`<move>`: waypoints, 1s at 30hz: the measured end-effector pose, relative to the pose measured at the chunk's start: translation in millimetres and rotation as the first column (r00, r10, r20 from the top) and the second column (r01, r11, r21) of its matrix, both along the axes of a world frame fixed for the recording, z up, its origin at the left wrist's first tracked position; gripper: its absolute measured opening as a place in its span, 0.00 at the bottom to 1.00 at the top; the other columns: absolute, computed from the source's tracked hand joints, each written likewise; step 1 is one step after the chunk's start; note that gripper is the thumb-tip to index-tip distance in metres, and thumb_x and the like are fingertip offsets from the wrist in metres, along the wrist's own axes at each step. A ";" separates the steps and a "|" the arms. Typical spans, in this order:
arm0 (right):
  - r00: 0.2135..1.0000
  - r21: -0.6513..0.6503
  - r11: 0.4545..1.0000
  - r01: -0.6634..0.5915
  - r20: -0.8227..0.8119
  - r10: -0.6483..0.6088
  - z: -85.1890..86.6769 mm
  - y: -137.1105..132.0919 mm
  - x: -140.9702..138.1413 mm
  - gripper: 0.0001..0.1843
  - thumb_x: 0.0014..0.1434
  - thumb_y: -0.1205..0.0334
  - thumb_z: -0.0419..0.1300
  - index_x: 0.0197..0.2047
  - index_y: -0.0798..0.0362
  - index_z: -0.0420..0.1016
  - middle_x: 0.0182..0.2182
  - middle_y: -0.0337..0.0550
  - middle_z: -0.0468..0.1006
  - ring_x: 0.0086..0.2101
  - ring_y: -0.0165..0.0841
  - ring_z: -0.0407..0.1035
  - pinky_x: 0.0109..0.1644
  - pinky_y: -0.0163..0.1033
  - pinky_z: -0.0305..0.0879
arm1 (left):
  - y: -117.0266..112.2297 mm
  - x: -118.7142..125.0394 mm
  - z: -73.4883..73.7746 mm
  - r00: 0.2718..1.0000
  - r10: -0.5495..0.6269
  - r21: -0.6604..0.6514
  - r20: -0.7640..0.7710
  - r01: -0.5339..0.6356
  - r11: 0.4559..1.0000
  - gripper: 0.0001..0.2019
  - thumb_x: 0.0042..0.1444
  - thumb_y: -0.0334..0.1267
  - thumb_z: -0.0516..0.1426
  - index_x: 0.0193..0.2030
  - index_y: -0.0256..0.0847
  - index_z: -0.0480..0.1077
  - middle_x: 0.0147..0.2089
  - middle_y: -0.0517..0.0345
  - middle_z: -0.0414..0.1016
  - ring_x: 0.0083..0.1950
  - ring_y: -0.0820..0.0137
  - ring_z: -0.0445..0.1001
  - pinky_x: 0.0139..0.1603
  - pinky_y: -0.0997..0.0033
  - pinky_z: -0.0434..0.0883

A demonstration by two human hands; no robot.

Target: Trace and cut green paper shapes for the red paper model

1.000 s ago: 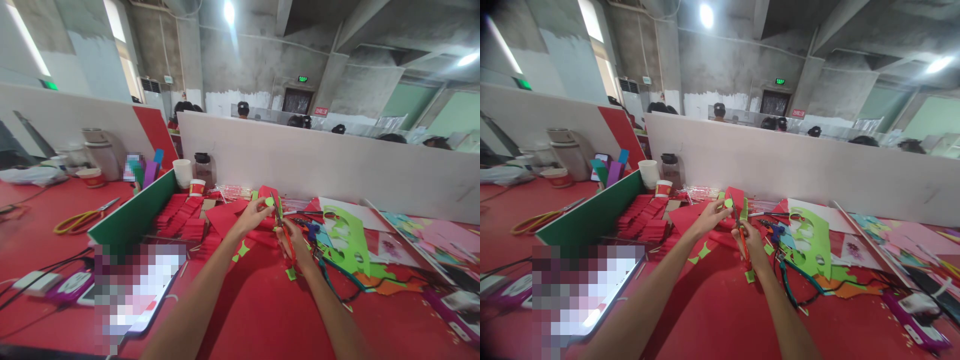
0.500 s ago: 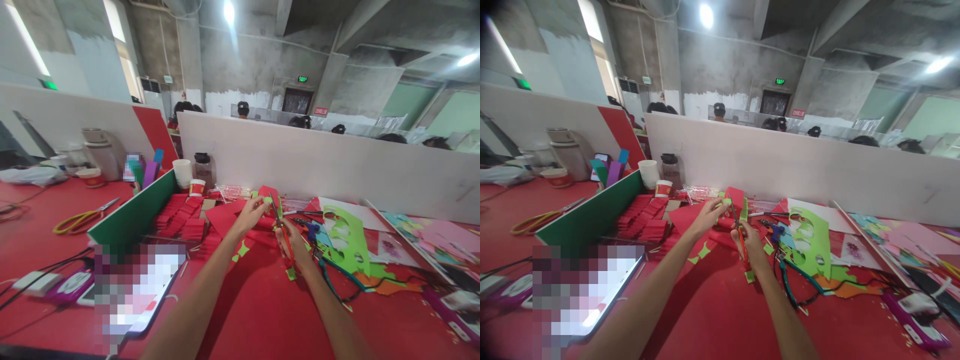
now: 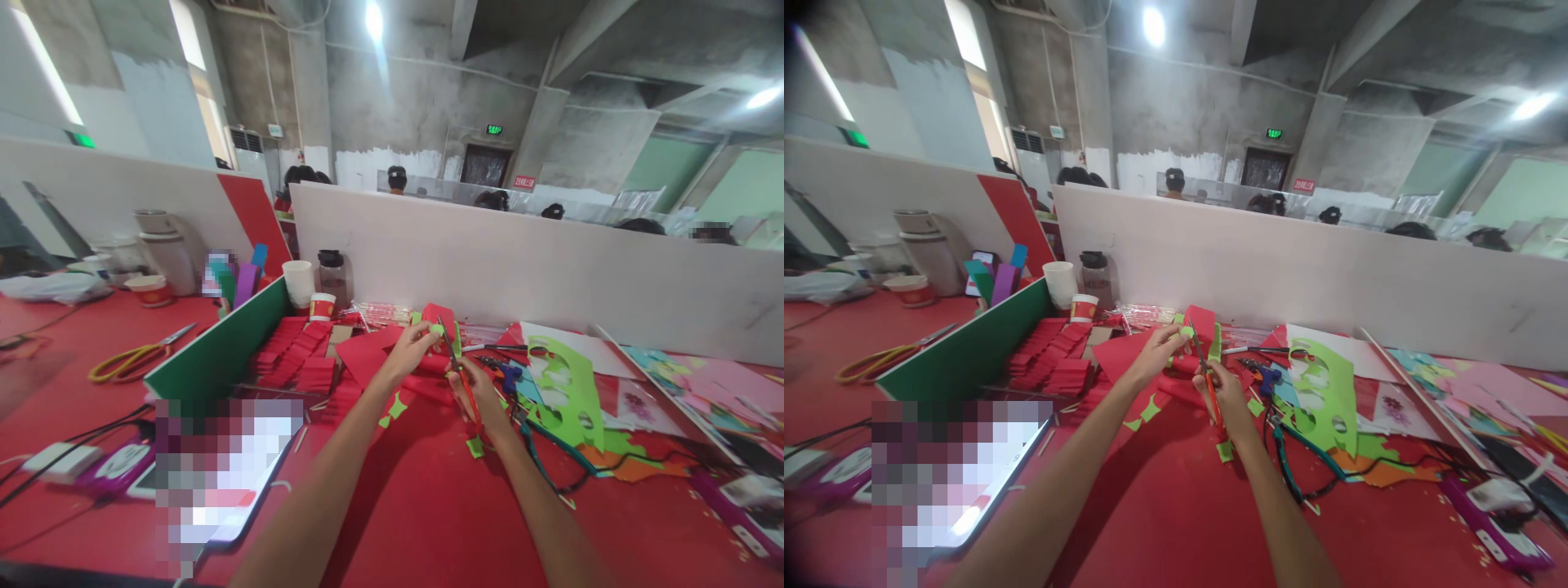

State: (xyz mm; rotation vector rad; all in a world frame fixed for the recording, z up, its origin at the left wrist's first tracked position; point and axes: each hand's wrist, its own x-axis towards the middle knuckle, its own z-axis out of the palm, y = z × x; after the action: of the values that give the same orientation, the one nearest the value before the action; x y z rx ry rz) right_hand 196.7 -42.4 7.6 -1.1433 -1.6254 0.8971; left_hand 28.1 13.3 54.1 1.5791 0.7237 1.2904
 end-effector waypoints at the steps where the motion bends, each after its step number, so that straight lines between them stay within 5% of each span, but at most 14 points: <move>1: 1.000 -0.003 1.000 -0.001 -0.006 0.001 0.3 -0.2 -0.1 0.23 0.59 0.42 0.61 0.48 0.52 0.71 0.18 0.30 0.64 0.10 0.25 0.54 0.10 0.30 0.53 | 0.1 0.1 -0.3 1.000 0.000 -0.003 0.007 0.000 1.000 0.11 0.57 0.43 0.56 0.29 0.38 0.68 0.27 0.62 0.70 0.30 0.74 0.69 0.34 0.75 0.65; 30: 0.995 0.060 0.997 -0.048 0.089 0.043 11.0 -2.6 4.5 0.22 0.60 0.41 0.59 0.42 0.53 0.72 0.22 0.36 0.67 0.20 0.28 0.60 0.21 0.31 0.55 | -0.1 -4.3 1.9 0.998 0.028 0.005 -0.060 -0.027 1.000 0.11 0.57 0.43 0.55 0.28 0.39 0.68 0.28 0.60 0.70 0.32 0.71 0.69 0.35 0.73 0.66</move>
State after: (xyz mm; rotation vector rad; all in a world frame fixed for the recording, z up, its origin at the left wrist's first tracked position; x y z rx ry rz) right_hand 201.2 -45.1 18.6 -1.1198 -1.7448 0.8299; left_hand 23.8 13.2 56.1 1.6227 0.7833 1.2695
